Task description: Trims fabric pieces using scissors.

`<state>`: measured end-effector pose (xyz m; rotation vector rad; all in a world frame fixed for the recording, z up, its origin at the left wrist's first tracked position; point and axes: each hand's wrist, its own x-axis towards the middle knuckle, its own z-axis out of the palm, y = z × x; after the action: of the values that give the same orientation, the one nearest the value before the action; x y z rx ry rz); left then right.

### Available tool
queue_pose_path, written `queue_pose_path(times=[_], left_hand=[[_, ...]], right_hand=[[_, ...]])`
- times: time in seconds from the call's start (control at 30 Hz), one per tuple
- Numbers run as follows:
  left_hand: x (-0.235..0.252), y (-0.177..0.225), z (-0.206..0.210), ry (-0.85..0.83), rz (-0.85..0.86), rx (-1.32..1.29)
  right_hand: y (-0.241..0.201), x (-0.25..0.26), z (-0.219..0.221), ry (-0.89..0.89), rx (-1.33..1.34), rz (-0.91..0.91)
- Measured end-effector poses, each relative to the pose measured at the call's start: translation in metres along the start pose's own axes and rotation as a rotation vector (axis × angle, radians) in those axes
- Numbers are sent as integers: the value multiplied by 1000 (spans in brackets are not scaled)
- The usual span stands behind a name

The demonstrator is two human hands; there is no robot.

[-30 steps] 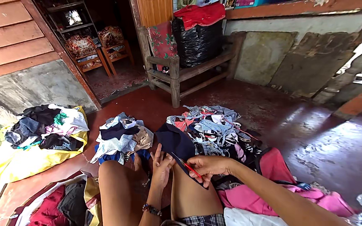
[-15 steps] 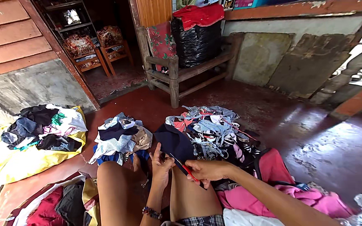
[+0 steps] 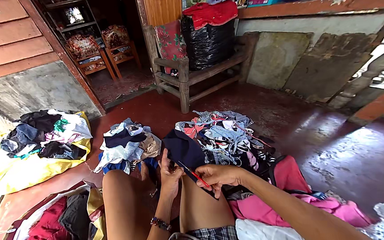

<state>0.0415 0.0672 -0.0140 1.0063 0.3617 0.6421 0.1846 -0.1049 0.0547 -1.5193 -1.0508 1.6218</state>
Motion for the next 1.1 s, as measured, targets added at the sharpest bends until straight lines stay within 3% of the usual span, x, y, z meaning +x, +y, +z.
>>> queue_pose_path(times=[0.33,0.57,0.77,1.1], left_hand=[[-4,20,4,-104,76,138],[-6,37,8,-147,157,101],[-10,49,9,-248,168,107],[-12,52,11,-277,198,96]], right_hand=[[-4,-4,1,-84,80,-11],[0,-1,6,-30,43,-154],[-6,0,9,-21,77,-190],[-5,-2,9,-47,59,-250]])
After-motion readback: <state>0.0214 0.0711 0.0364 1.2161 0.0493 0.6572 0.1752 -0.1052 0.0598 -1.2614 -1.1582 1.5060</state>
